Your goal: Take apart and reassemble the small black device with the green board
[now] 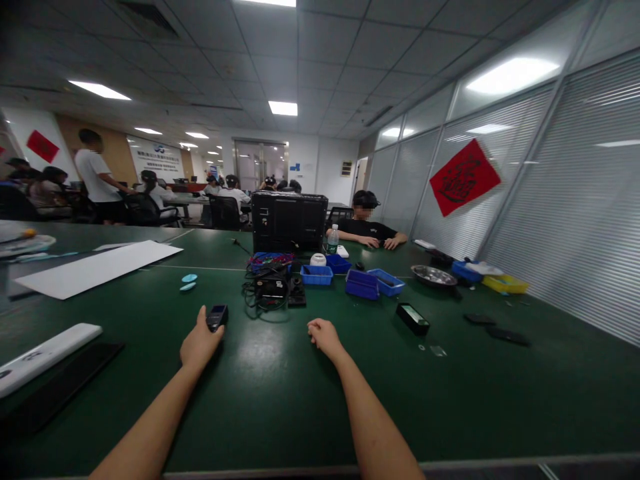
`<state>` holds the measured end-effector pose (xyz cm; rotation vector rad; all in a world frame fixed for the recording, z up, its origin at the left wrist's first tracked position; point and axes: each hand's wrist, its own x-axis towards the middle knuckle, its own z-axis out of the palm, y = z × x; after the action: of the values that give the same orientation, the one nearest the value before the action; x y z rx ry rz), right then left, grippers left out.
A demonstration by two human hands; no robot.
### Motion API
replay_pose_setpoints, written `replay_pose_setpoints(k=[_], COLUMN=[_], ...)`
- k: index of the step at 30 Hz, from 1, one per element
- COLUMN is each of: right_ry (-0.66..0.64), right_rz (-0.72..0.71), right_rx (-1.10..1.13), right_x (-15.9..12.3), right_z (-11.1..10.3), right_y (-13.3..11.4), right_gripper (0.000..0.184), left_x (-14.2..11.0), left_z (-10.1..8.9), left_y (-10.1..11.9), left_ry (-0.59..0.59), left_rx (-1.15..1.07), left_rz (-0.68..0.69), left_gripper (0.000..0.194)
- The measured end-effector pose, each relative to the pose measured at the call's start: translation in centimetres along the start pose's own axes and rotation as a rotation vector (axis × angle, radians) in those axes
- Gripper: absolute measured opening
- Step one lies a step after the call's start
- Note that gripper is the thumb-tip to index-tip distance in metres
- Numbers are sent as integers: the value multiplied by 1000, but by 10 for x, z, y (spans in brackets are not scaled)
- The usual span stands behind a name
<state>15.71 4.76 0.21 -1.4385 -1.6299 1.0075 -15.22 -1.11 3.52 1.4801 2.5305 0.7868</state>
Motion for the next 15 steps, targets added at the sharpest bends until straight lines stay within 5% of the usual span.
replay_pose_setpoints(k=[5, 15], right_ry=[-1, -16], right_rz=[-4, -25], right_rx=[0, 1], right_x=[0, 4], right_z=[0, -1], right_y=[1, 8], right_gripper=[15, 16], left_x=[13, 16], left_z=[-10, -38], left_y=[-14, -30], left_ry=[20, 311], left_rx=[-36, -123], left_rz=[-124, -326], left_gripper=[73, 82])
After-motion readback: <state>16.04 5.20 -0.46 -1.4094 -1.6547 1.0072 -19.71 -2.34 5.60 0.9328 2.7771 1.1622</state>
